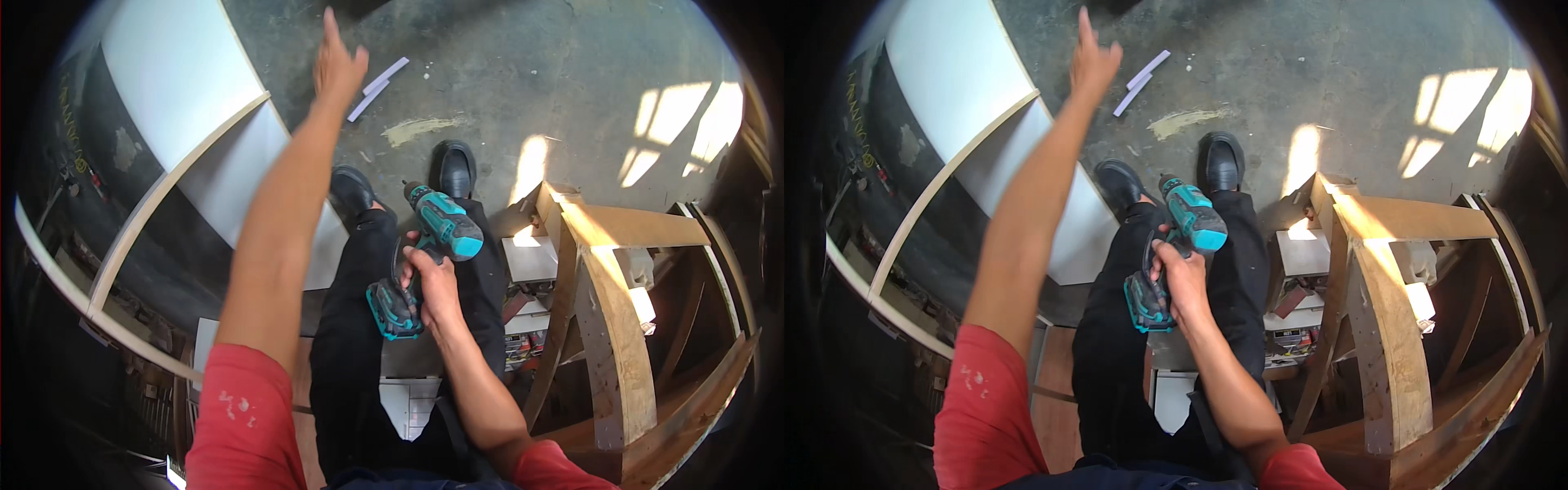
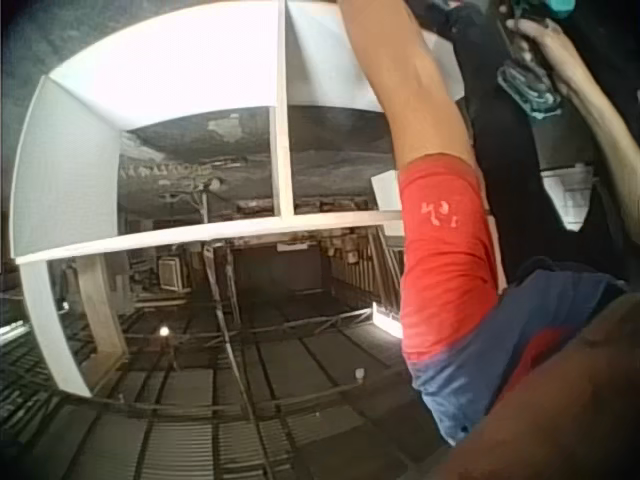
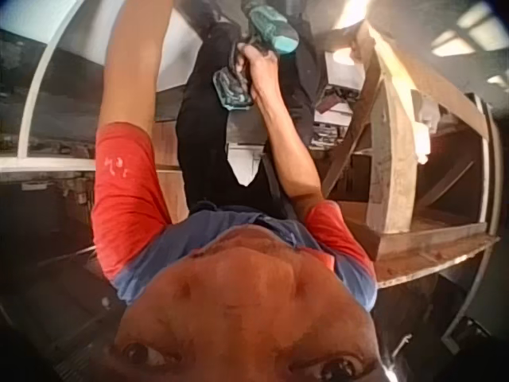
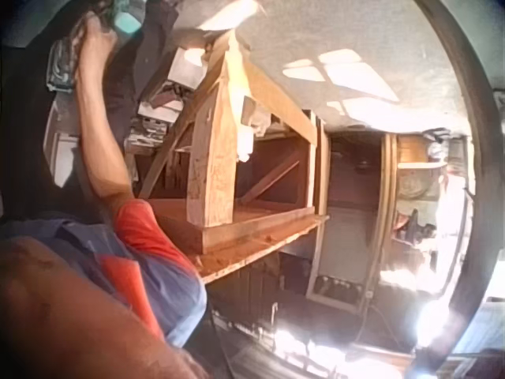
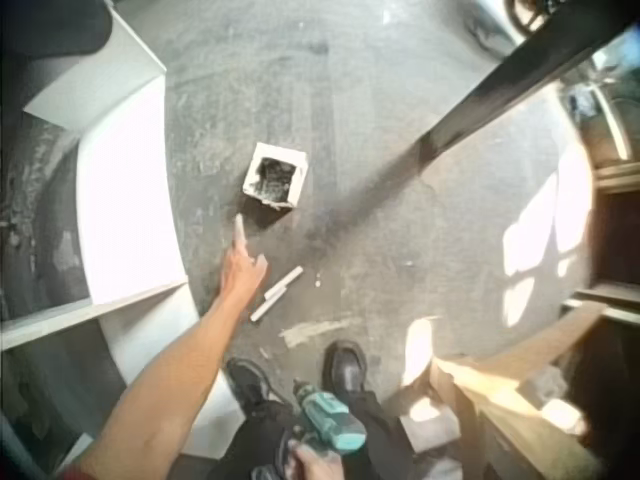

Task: The person measures a plywood board with a tape measure and marks it with a pencil. The person aligns a wooden divider, uses a square to mark a line, and drills a pilot hole with a cordless drill. Finally, the person secures the pieces together using a pneumatic nail gun.

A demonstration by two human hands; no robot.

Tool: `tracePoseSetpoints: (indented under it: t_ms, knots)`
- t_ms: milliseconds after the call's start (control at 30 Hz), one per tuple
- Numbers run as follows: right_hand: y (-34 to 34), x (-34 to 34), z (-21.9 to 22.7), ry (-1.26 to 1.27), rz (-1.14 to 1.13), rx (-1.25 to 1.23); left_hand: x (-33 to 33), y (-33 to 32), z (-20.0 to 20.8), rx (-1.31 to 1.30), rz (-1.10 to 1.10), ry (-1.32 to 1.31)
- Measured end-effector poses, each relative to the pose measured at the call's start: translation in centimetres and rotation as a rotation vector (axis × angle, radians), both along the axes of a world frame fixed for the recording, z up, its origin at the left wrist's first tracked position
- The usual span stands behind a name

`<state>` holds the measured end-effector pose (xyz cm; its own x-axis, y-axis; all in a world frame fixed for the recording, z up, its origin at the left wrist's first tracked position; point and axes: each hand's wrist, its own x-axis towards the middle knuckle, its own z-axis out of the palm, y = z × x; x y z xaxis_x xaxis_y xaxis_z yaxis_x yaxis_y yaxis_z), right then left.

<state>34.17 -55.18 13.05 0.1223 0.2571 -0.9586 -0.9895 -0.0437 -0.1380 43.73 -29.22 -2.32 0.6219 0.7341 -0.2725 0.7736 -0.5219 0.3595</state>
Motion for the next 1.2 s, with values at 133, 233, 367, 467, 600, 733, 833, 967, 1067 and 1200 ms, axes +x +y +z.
tracePoseSetpoints:
  t_ms: [133, 233, 367, 467, 600, 733, 833, 967, 1067, 1200]
  knots:
    - [-35.7, -8.4, -6.7, 0.03, -0.279, -0.214, 6.3, -36.1, -18.2, -0.077, -0.358, -0.034]
    - [-42.4, -10.7, -6.4, 0.064, -0.336, -0.162, 3.5, -41.4, -18.5, -0.008, -0.415, 0.041]
    - [-44.3, -11.7, -6.8, 0.012, -0.362, -0.125, -2.0, -45.0, -16.4, 0.069, -0.354, -0.265]
    - [-45.8, -12.9, -7.8, -0.024, -0.339, -0.154, -8.9, -48.4, -12.6, -0.113, -0.16, -0.218]
    - [-45.5, -14.6, -8.2, -0.042, -0.326, -0.148, -21.0, -51.4, -3.6, -0.208, -0.122, -0.187]
    - [-48.0, -15.9, -8.6, -0.052, -0.236, -0.232, -30.7, -55.1, 11.8, -0.459, 0.12, -0.206]
    - [-47.5, -15.3, -5.3, 0.082, -0.061, -0.151, -39.6, -56.2, 26.2, -0.457, 0.156, -0.171]
    - [-47.5, -12.8, -1.2, 0.099, 0.068, -0.038, -49.9, -59.0, 42.4, -0.386, 0.299, -0.246]
    - [-48.7, -10.8, 0.4, 0.012, 0.26, 0.024, -56.5, -62.7, 48.2, -0.285, 0.482, -0.173]
    - [-47.7, -10.5, 6.7, -0.128, 0.324, 0.029, -64.0, -66.9, 51.0, -0.264, 0.761, -0.244]
